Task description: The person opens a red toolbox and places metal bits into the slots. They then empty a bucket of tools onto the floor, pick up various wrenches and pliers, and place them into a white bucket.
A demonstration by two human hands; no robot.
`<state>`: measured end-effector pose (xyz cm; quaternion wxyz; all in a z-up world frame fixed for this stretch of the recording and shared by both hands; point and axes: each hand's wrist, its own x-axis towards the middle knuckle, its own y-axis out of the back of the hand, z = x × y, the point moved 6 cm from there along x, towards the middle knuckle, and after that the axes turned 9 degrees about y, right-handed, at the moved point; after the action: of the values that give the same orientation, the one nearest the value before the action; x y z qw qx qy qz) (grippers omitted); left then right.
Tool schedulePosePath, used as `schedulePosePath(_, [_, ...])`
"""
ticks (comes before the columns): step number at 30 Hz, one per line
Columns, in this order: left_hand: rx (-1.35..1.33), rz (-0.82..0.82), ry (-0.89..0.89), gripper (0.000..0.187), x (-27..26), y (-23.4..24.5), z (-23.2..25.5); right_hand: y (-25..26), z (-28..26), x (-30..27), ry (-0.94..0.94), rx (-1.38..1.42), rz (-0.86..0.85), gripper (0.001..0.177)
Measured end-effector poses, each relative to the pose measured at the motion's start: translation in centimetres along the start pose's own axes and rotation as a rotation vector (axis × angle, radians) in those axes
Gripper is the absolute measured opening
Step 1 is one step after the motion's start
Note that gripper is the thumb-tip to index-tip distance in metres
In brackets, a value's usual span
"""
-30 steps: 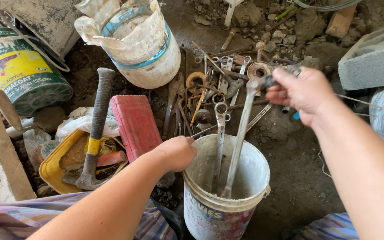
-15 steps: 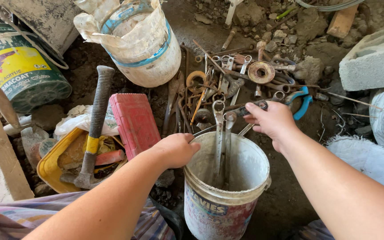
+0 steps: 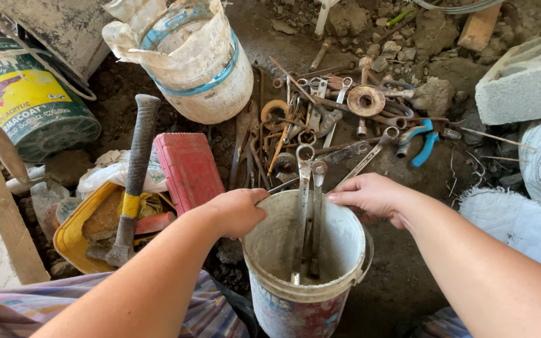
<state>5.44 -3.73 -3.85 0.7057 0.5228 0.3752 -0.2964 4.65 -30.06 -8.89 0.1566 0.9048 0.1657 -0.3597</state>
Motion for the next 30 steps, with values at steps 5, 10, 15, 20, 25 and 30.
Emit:
schedulePosePath(5, [0.008, 0.085, -0.225, 0.049, -0.1, 0.4, 0.8, -0.2, 0.1, -0.3, 0.023, -0.166, -0.087, 0.04])
schedulePosePath(10, [-0.019, 0.116, -0.281, 0.045, 0.9, -0.4, 0.6, -1.4, 1.6, -0.2, 0.036, -0.156, -0.112, 0.032])
schedulePosePath(15, [-0.063, 0.091, -0.414, 0.045, 0.7, 0.3, 1.4, -0.7, 1.9, -0.3, 0.026, 0.068, -0.069, 0.027])
schedulePosePath(20, [-0.288, -0.022, -0.349, 0.049, 1.7, 1.4, 1.2, 1.3, -1.2, 0.0, 0.15, 0.071, -0.124, 0.02])
schedulePosePath(25, [-0.245, 0.171, -0.329, 0.046, 2.2, 1.4, 1.4, 0.9, -2.3, -0.5, 0.203, 0.17, -0.152, 0.018])
schedulePosePath(30, [-0.19, 0.251, -0.252, 0.051, 1.7, 0.7, 2.3, 1.0, -2.6, -1.0, 0.215, 0.173, -0.206, 0.021])
